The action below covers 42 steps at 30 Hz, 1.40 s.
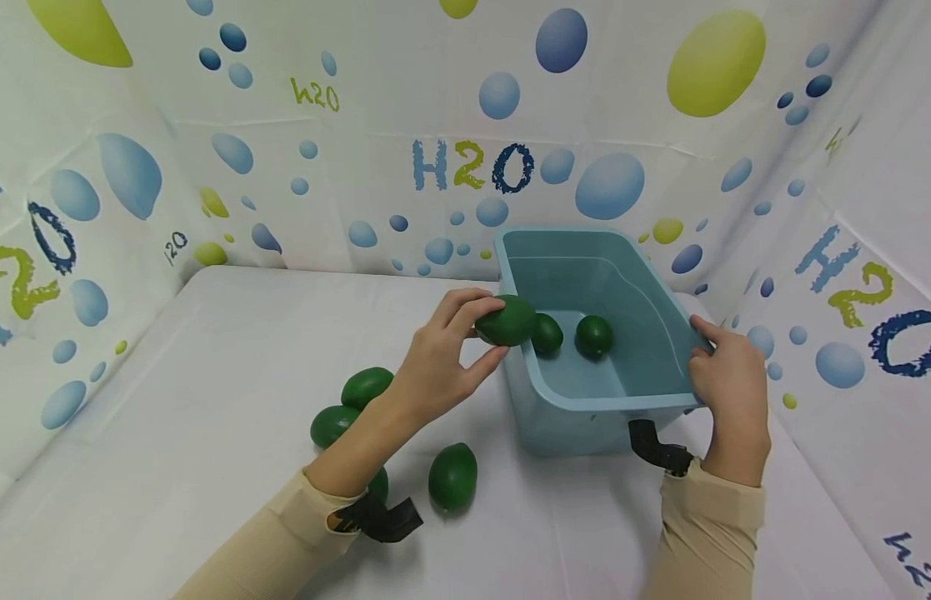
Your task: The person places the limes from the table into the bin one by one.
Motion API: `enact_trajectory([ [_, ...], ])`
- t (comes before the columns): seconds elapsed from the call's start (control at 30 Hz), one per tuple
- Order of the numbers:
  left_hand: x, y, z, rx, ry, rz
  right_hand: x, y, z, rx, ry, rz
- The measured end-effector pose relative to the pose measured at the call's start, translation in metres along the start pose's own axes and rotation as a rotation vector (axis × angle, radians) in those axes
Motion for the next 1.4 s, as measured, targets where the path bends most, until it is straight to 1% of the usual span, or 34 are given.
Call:
enact_trajectory([
  [0.2, 0.000, 0.000, -0.001, -0.005, -0.002, 0.008, 0.001, 0.000, 0.001, -0.005, -0.002, -0.007],
  [0.53, -0.003, 0.001, -0.003, -0.003, 0.007, 0.046, 0.000, 0.000, -0.001, -0.012, -0.002, 0.005],
  [0.97, -0.004, 0.002, -0.009, -0.071, 0.002, 0.060, 0.000, -0.001, 0.000, -0.015, 0.011, 0.012],
  [1.2, -0.005, 0.002, -0.015, -0.120, 0.001, 0.075, 0.002, -0.001, 0.001, 0.008, -0.003, -0.026],
  [1.4, -0.005, 0.002, -0.019, -0.160, 0.003, 0.086, 0.003, 0.000, 0.001, 0.010, -0.005, -0.030],
])
Point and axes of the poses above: each hand's wrist, its own y-axis towards the middle knuckle, its own x-axis out of the back of the hand, z = x × y, the point moved 8 cm from there along y, towards the middle knuckle, and after that the axes turned 11 degrees about -y, right-handed, at the moved point
